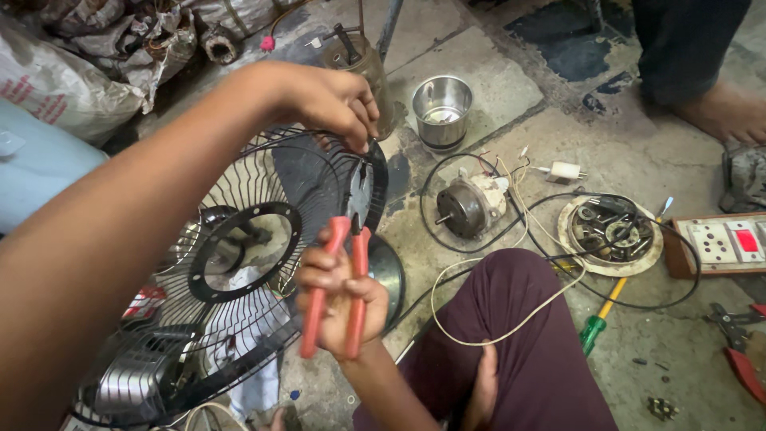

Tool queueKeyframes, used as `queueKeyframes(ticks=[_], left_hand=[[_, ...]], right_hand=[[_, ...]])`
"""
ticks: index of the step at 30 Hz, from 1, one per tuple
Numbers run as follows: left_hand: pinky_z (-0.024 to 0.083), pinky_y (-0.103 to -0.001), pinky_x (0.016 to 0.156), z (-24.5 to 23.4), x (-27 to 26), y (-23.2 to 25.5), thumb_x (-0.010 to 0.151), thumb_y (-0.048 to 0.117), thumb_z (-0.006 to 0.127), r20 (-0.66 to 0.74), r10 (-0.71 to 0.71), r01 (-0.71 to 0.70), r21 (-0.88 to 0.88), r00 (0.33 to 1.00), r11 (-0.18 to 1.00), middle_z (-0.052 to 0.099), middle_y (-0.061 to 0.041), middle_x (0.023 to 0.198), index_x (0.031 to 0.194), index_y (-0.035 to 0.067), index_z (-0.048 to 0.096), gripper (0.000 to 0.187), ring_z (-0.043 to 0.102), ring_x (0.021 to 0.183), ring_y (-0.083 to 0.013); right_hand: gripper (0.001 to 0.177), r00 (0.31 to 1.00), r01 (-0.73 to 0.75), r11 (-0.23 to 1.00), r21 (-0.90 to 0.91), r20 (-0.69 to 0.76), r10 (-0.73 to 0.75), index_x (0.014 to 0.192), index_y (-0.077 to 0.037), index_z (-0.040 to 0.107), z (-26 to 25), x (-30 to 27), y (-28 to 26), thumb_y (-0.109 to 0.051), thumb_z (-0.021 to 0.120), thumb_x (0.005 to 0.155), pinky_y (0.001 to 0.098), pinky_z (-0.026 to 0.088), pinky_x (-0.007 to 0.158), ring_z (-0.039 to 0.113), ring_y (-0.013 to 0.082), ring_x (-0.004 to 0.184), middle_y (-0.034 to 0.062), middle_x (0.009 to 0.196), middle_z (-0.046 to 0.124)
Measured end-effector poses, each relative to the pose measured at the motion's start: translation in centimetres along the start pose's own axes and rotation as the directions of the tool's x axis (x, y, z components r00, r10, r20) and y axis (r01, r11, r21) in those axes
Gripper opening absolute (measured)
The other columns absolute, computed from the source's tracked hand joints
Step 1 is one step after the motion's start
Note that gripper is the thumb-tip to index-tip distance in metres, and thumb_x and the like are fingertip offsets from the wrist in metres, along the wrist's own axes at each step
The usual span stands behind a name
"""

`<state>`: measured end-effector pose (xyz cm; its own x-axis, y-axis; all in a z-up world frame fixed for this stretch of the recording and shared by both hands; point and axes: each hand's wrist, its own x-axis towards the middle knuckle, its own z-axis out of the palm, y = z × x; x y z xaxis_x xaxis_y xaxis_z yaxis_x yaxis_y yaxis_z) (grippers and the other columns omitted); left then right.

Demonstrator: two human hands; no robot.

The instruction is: The person disassembles the grill of an electric fan by hand and using pliers, and then removes the motor assembly.

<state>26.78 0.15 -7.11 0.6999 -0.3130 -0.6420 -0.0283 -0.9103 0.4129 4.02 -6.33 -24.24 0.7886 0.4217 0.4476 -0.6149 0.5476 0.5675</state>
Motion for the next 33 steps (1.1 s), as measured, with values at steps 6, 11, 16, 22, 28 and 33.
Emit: queueKeyframes(ticks=[6, 11, 16, 22, 28, 33], left_hand=[[0.055, -0.038, 0.087, 0.3, 0.1, 0.0, 0.072, 0.019, 0.079, 0.0, 0.013, -0.013, -0.026, 1.0, 1.0, 0.072, -0.006, 0.132, 0.135, 0.005, 0.057, 0.068, 0.065, 0.117, -0.0176], [0.056, -0.039, 0.087, 0.1, -0.7, 0.8, 0.072, 0.02, 0.077, -0.004, 0.013, -0.013, 0.043, 1.0, 0.999, 0.069, -0.003, 0.136, 0.137, 0.007, 0.052, 0.071, 0.065, 0.117, -0.0194], [0.059, -0.041, 0.088, 0.5, -0.4, 0.8, 0.07, 0.021, 0.077, -0.009, -0.03, 0.03, 0.041, 1.0, 0.999, 0.07, -0.002, 0.136, 0.138, 0.006, 0.053, 0.073, 0.065, 0.119, -0.0186], [0.059, -0.041, 0.087, 0.0, 0.7, 0.2, 0.069, 0.019, 0.078, 0.009, -0.007, 0.006, 0.049, 1.0, 0.999, 0.068, -0.003, 0.138, 0.139, 0.005, 0.051, 0.077, 0.065, 0.119, -0.0192], [0.062, -0.037, 0.075, -0.1, 1.8, -0.8, 0.067, 0.014, 0.079, 0.021, 0.074, -0.075, 0.019, 0.997, 0.997, 0.071, -0.012, 0.132, 0.133, -0.004, 0.053, 0.073, 0.07, 0.111, -0.0203], [0.061, -0.035, 0.071, 0.0, 2.0, -0.9, 0.066, 0.014, 0.081, 0.002, 0.102, -0.102, 0.009, 0.995, 0.995, 0.075, -0.012, 0.125, 0.127, -0.005, 0.059, 0.068, 0.072, 0.104, -0.0191]], right_hand=[[0.045, 0.991, -0.063, 0.946, 0.317, 0.13, 0.023, 0.139, -0.006, 0.05, 1.0, 0.5, 0.2, -0.003, 0.055, 0.095, 0.0231, 0.042, 0.066, 0.065, 0.0162, 0.092, 0.0056, 0.105, 0.059], [0.075, 0.931, -0.207, 0.712, -0.671, -0.36, -0.068, 0.152, -0.002, 0.04, 0.8, -1.1, -2.6, 0.005, 0.056, 0.079, 0.0233, 0.05, 0.067, 0.064, 0.0241, 0.111, 0.0132, 0.124, 0.059], [0.08, 0.862, -0.347, 0.318, -0.882, -0.433, -0.262, 0.153, 0.003, 0.033, -1.5, -3.4, -4.1, 0.006, 0.055, 0.075, 0.0348, 0.057, 0.09, 0.061, 0.033, 0.13, 0.0187, 0.141, 0.051], [0.086, 0.87, -0.303, 0.315, -0.899, -0.396, -0.294, 0.154, -0.001, 0.028, -2.2, -3.0, -4.0, 0.004, 0.05, 0.072, 0.0408, 0.06, 0.093, 0.058, 0.0334, 0.132, 0.0186, 0.147, 0.05], [0.083, 0.895, -0.243, 0.157, -0.957, -0.284, -0.344, 0.154, 0.004, 0.032, -3.3, -1.7, -4.3, 0.006, 0.052, 0.073, 0.0389, 0.058, 0.09, 0.06, 0.0322, 0.129, 0.0182, 0.143, 0.054], [0.083, 0.891, -0.224, 0.115, -0.968, -0.251, -0.378, 0.155, -0.001, 0.031, -4.2, -1.6, -4.0, 0.006, 0.053, 0.075, 0.0382, 0.058, 0.091, 0.061, 0.028, 0.124, 0.0143, 0.14, 0.054]])
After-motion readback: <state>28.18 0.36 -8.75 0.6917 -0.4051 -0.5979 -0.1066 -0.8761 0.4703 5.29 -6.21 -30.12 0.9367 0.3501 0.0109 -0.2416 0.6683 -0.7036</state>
